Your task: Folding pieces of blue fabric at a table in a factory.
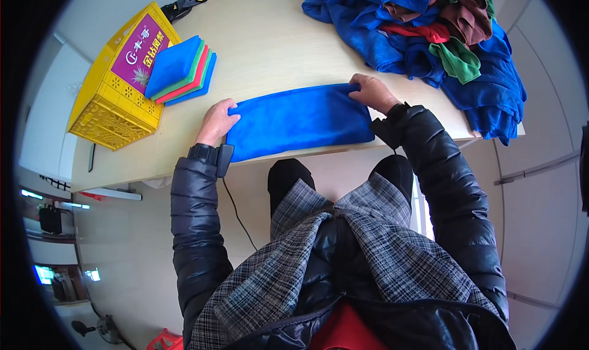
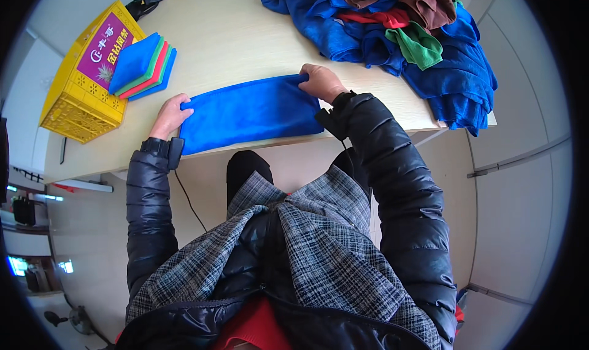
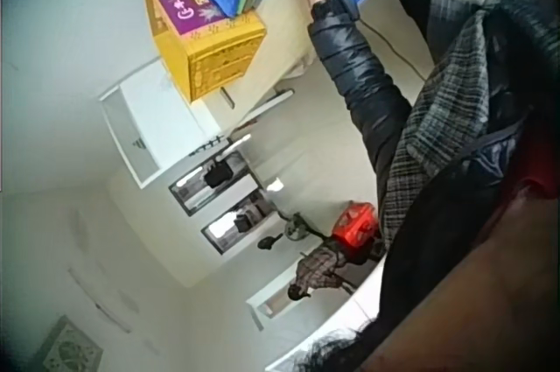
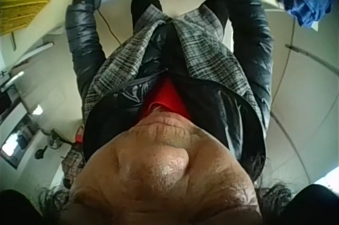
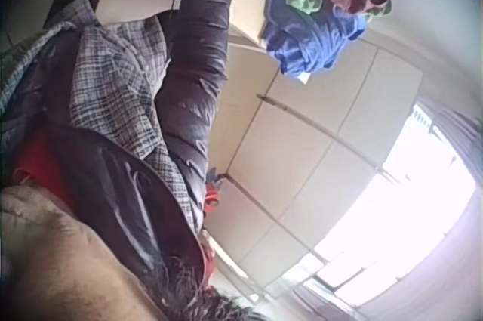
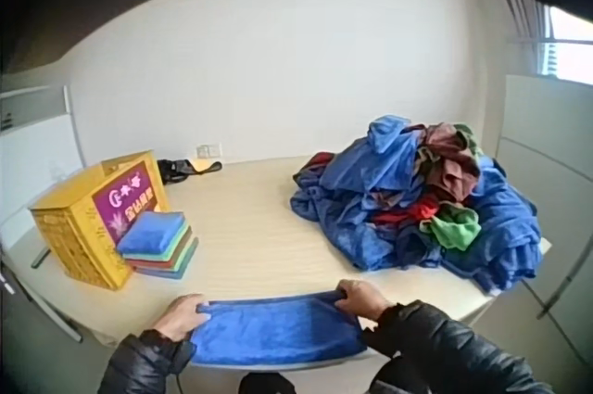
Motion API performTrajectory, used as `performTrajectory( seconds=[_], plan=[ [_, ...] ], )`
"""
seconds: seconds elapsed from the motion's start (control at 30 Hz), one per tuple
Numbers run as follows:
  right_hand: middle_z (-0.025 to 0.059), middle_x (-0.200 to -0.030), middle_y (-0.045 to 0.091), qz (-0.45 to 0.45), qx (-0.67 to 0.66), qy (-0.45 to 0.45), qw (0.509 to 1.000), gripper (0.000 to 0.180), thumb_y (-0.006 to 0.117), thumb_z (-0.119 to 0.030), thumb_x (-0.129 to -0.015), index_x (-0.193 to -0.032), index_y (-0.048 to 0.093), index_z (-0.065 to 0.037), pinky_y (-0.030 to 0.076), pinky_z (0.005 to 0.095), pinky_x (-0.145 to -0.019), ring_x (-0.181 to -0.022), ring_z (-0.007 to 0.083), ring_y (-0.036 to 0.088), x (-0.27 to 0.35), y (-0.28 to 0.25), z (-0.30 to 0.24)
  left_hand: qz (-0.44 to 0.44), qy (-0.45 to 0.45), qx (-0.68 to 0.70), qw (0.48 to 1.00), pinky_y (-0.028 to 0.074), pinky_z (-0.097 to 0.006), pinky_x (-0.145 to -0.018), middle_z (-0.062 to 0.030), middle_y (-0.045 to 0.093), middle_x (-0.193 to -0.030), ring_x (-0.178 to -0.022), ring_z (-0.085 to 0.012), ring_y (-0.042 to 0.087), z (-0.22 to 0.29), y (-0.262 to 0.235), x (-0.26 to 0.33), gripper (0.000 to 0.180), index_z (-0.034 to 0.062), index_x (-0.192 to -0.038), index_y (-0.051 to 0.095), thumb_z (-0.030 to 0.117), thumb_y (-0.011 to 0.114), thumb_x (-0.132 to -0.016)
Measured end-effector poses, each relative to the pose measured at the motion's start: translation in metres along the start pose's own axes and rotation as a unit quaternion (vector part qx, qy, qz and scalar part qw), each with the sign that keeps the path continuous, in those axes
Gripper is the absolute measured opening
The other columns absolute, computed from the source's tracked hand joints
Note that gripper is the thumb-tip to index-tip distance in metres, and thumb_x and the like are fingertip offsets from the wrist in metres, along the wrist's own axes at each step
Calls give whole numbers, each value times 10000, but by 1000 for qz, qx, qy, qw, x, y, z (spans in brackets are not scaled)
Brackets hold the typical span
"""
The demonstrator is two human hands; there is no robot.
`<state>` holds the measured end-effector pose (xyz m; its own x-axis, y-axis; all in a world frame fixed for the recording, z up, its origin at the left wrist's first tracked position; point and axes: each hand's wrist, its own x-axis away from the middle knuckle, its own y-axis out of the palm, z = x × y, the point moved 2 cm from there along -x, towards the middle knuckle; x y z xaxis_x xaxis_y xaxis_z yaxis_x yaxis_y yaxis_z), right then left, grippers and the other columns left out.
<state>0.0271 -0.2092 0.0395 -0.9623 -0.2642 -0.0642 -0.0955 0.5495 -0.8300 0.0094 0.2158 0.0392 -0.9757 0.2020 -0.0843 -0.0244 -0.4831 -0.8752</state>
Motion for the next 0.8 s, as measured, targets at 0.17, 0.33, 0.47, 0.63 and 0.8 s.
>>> performTrajectory(
  seconds=[0.17, 0.33, 0.47, 0.63, 0.8],
  plan=[
    [175, -958, 722, -8, -95, 15, 995, 350, 716, -170, -805, -1116, 685, -13, 550, 360, -809, -874, 307, 693, -9, -9, 21, -21, 12, 124, 992, 462, -267, -744, -3, 571, -856, -819, -90, 534, -5, -28, -4, 179, 32, -962, 609, 60, 728, -832],
    [33, -860, 647, 21, -149, -27, 988, 240, 726, -78, -840, -1066, 677, -13, 496, 280, -716, -779, 115, 588, -29, -85, -19, 72, 89, 113, 987, 456, -269, -679, 14, 572, -798, -760, -73, 517, 25, -98, -23, 139, 39, -949, 631, 79, 721, -850],
    [4, -896, 629, 166, -68, -168, 969, 186, 698, -71, -890, -1068, 669, -28, 483, 242, -725, -804, 93, 582, -47, -166, -58, 207, 143, 65, 966, 441, -250, -667, 19, 584, -806, -732, -67, 503, 71, -168, -57, 136, 33, -979, 634, 123, 696, -898],
    [75, -815, 630, 222, -72, -150, 961, 160, 611, 0, -883, -1032, 654, 38, 489, 273, -592, -684, 153, 574, -10, -215, -138, 311, 173, 65, 932, 440, -242, -675, 22, 588, -806, -727, -70, 509, 101, -222, -53, 134, 22, -993, 624, 116, 684, -919],
    [16, -930, 628, 223, -70, -263, 936, 157, 683, -38, -903, -1059, 660, -39, 501, 254, -763, -846, 110, 600, 25, -182, -96, 281, 185, 120, 934, 455, -256, -733, 5, 596, -835, -794, -88, 546, 98, -172, 2, 91, 35, -955, 607, 46, 675, -897]
  ],
)
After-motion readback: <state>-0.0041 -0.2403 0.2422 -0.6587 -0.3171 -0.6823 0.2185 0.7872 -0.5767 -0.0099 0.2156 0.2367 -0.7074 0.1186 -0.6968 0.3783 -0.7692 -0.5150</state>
